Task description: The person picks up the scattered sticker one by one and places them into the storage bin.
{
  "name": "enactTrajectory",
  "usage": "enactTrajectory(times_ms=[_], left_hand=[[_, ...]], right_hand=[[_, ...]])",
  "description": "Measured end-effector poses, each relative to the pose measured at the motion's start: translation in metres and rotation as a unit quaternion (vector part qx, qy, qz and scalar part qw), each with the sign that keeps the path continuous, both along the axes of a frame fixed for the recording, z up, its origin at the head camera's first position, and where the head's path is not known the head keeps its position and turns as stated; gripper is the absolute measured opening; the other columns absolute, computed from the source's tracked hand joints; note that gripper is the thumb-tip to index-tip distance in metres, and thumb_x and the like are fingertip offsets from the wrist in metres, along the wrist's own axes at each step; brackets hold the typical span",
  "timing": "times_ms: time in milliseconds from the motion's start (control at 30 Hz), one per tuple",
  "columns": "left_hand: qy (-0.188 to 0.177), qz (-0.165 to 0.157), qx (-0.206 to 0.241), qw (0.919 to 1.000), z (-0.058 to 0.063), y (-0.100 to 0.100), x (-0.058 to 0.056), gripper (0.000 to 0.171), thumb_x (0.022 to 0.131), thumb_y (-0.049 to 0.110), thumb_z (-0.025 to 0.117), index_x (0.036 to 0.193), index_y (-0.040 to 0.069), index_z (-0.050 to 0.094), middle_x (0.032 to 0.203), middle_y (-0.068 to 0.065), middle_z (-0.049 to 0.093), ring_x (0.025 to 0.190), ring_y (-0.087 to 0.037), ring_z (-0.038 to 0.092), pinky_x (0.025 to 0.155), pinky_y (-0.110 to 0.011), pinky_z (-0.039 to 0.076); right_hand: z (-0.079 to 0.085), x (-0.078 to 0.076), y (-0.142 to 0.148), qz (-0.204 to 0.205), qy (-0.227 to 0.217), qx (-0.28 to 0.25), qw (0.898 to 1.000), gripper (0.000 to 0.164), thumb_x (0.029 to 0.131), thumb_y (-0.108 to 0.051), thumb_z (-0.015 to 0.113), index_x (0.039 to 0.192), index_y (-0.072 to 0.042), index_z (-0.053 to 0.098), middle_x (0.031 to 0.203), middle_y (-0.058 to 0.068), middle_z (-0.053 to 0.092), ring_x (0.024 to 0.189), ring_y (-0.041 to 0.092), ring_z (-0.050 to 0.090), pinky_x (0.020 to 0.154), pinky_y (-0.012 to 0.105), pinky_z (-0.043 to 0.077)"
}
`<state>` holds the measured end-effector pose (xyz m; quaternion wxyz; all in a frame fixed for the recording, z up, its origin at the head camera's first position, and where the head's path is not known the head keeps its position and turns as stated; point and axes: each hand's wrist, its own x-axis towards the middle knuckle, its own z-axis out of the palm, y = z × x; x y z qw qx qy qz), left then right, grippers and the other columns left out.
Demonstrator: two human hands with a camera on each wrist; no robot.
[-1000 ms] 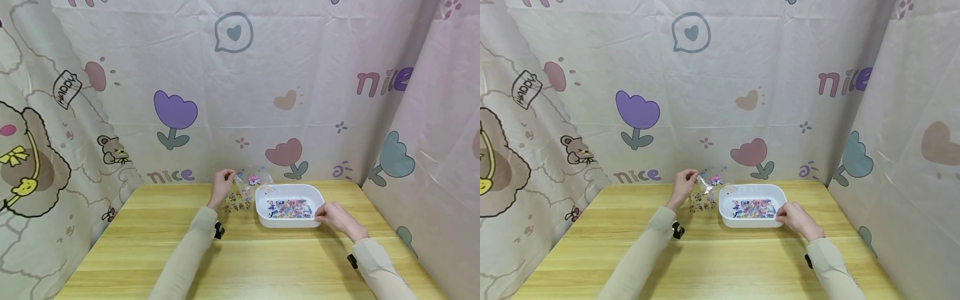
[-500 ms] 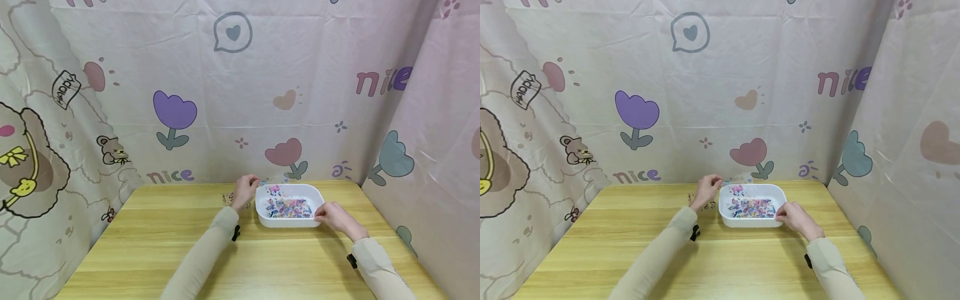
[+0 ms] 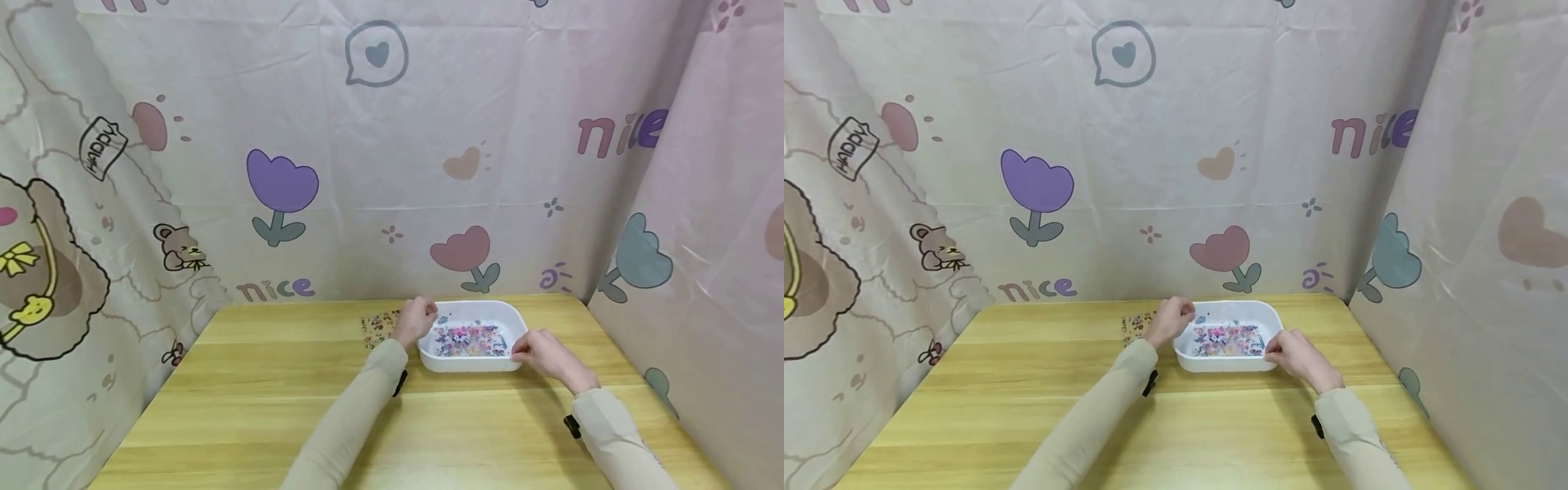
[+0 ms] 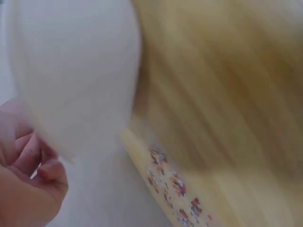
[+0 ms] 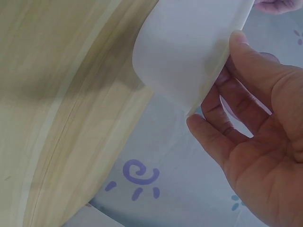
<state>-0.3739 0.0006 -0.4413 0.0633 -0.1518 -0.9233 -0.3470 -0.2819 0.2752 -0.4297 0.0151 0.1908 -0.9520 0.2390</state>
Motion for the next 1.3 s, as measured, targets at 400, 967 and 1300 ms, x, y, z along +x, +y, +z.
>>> enactTrajectory(times_ms=[400,967,1300], left_hand=[[0.073,-0.012,-0.185,0.9799,-0.004,0.004,-0.002,0.019,0.088,-0.001,0.065,0.102,0.008,0.075,0.100,-0.006,0.075,0.092,-0.019,0.069,0.083,-0.030,0.057],[0.162,-0.032,-0.217,0.9621,-0.009,-0.002,-0.001,0.013,0.089,0.005,0.064,0.090,0.011,0.076,0.084,0.001,0.073,0.081,-0.014,0.065,0.103,-0.032,0.044],[0.162,0.018,-0.083,0.9830,-0.003,-0.023,0.009,0.013,0.090,0.011,0.067,0.099,0.008,0.076,0.097,-0.005,0.074,0.090,-0.019,0.063,0.081,-0.030,0.053]], right_hand=[[0.003,-0.002,-0.003,-0.011,-0.003,0.006,1.000,0.005,0.084,-0.005,0.072,0.087,-0.004,0.076,0.086,0.008,0.075,0.075,0.011,0.058,0.066,0.023,0.054],[0.002,-0.001,-0.001,0.002,0.003,0.001,1.000,0.003,0.083,-0.006,0.073,0.085,-0.005,0.076,0.085,0.006,0.075,0.073,0.010,0.058,0.065,0.023,0.053],[0.000,-0.001,-0.001,-0.010,-0.012,0.003,1.000,0.008,0.084,-0.005,0.072,0.090,-0.001,0.075,0.086,0.008,0.073,0.074,0.012,0.060,0.065,0.024,0.055]])
